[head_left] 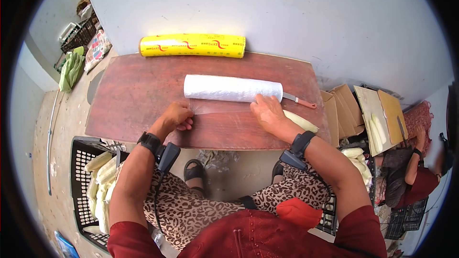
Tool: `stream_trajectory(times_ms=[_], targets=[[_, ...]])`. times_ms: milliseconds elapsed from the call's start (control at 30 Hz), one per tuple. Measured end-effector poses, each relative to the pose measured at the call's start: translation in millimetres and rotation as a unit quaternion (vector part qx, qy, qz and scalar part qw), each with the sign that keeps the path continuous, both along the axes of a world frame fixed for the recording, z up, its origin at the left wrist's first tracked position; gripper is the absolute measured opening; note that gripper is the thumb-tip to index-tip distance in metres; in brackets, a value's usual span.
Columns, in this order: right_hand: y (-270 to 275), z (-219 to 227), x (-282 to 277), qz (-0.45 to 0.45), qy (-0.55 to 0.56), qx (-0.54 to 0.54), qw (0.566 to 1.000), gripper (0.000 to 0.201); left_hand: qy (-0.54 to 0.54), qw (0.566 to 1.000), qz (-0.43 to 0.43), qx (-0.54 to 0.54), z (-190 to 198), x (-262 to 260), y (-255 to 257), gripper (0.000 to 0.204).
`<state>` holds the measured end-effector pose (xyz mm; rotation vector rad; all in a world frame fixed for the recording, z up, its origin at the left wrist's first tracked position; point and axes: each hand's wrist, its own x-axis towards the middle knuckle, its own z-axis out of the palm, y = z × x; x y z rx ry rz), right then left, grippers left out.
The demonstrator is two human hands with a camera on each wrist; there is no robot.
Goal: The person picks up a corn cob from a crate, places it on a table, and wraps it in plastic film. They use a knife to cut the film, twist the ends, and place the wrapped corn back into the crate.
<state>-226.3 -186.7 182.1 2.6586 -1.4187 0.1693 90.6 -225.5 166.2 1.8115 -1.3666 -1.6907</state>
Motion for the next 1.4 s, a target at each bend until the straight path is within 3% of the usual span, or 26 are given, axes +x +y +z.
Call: stream_trajectory(times_ms=[67,467,700,967,1067,1167,1267,1400], targets=[[4.8,1.7,-3.7,0.020,-0.018,-0.052,0.998,0.013,-0.002,1.000,-0.001,0.002,-2.9,0.8,-1.6,0.007],[21.2,-12.1,-17.8,0.077,0.101,-0.052,0.991,0.003,-0.108,0.992,-0.031,-0.050,-4.7,-4.7,-4.5,0.010],[29.5,-10.8,-21.6,0.080,0.087,-0.030,0.993,0.006,-0.199,0.971,-0.055,-0.122,3.0,-13.6,3.2,0.015],[37.0,-8.5,-23.1,0.086,0.068,-0.014,0.994,0.004,-0.231,0.962,-0.066,-0.129,3.8,-13.9,4.0,0.015],[38.8,2.1,-18.0,0.107,0.082,0.079,0.988,0.003,-0.240,0.960,-0.068,-0.131,1.8,-13.7,3.8,0.015],[41.1,6.5,-9.4,0.112,0.056,0.026,0.992,0.011,-0.250,0.957,-0.072,-0.129,-1.9,-13.7,2.1,0.014],[35.4,4.8,-4.2,0.109,-0.045,-0.024,0.993,0.028,-0.260,0.952,-0.079,-0.140,-5.6,-14.0,0.9,0.015],[34.5,-7.8,-6.3,0.083,-0.033,0.031,0.996,0.052,-0.259,0.955,-0.075,-0.125,-1.6,-11.0,2.6,0.018]])
